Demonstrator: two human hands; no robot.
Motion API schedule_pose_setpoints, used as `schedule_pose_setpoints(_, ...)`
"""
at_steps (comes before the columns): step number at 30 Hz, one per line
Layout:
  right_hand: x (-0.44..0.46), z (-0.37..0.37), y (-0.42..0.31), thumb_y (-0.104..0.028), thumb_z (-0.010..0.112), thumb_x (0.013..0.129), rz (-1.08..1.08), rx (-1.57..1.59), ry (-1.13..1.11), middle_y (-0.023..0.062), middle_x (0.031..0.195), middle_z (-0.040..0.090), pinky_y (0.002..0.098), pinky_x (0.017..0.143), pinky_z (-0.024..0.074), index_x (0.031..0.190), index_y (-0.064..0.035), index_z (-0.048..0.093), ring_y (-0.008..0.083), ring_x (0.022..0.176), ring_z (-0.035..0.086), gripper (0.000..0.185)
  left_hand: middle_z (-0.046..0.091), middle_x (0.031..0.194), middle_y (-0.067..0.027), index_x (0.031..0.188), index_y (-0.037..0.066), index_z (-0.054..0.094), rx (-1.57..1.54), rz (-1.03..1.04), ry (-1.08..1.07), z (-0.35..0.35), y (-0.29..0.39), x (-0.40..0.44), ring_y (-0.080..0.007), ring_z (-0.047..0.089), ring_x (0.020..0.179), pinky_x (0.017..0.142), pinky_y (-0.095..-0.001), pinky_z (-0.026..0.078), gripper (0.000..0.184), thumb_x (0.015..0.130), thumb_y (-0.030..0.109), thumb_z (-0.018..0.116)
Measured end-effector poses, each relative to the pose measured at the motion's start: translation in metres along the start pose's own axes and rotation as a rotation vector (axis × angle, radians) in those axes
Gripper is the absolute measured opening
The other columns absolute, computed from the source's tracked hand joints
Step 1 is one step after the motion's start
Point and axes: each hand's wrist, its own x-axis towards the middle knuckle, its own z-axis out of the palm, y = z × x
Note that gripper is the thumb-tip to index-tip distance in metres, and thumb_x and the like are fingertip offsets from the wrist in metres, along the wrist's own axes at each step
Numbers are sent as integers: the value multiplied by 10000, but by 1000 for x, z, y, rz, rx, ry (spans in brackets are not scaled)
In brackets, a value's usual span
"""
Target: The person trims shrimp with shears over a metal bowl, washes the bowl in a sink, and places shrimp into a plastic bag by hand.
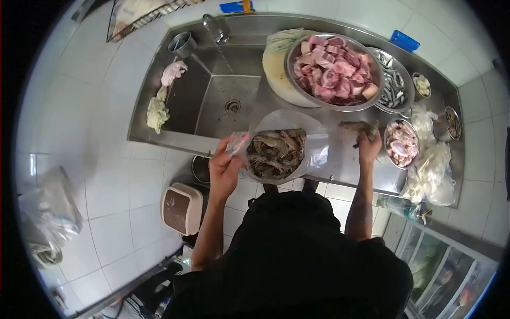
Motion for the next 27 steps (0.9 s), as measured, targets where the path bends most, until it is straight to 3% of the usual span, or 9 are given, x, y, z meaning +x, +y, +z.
schedule_pose_setpoints(7,-105,15,-128,-39,671,854,-404,475,-148,100,927,574,309,627,559,1193,23,440,166,716,611,415,519,1259,-91,1197,-11,638,-128,9,-91,-7,-5,10,-91,573,791,684,-237,477,423,805,-73,492)
schedule_pose_setpoints(10,-128,57,-151,-28,722,796,-282,500,-339,98,996,605,314,702,558,1277,19,430,179,822,633,564,524,1251,-93,1194,-12,640,-148,44,-115,-11,-11,10,-87,571,747,672,-233,479,430,797,-77,488)
schedule_pose_setpoints(13,-119,98,-136,27,750,700,-184,192,-839,39,892,605,288,749,516,1097,-33,550,124,839,602,449,544,1231,-100,1188,-17,641,-196,62,-67,-22,-17,9,-97,580,770,660,-228,481,428,793,-74,487)
schedule_pose_setpoints(14,-108,114,-133,-81,756,727,-604,-93,-982,71,914,624,334,810,510,1118,-38,560,195,901,622,439,554,1225,-106,1184,-23,641,-232,45,-11,-28,-18,7,-105,589,812,653,-227,483,425,791,-71,487)
schedule_pose_setpoints(15,-110,112,-135,-81,756,727,-602,-101,-951,71,914,624,334,810,510,1118,-38,560,195,901,622,439,554,1225,-106,1184,-23,641,-238,50,-41,-33,-17,5,-105,589,812,653,-227,483,425,791,-71,487)
schedule_pose_setpoints(17,-112,108,-141,-282,710,810,-594,-630,-1102,179,1128,604,423,916,477,1302,-101,513,340,1070,586,560,564,1224,-104,1177,-36,639,-237,0,87,-40,-16,4,-121,584,909,661,-225,483,417,791,-68,483)
schedule_pose_setpoints(18,-110,100,-134,-395,688,817,-562,-744,-1000,191,1021,648,455,873,482,1128,-60,631,372,985,614,460,554,1250,-90,1162,-48,642,-327,-19,100,-40,-18,4,-122,563,975,677,-213,468,399,794,-71,489)
schedule_pose_setpoints(21,-105,61,-150,-404,699,799,-480,-1215,-948,166,852,658,464,759,502,899,-39,657,371,839,636,381,560,1215,-68,1157,-36,651,-169,28,12,-31,-22,11,-102,551,942,686,-194,444,393,797,-72,499)
schedule_pose_setpoints(27,-76,-15,-141,-339,664,824,-807,-1088,-813,144,714,612,438,608,502,793,-50,595,342,743,631,299,654,1063,-30,1156,15,670,-68,242,-66,43,28,58,-25,488,658,517,-181,371,399,807,-27,482)
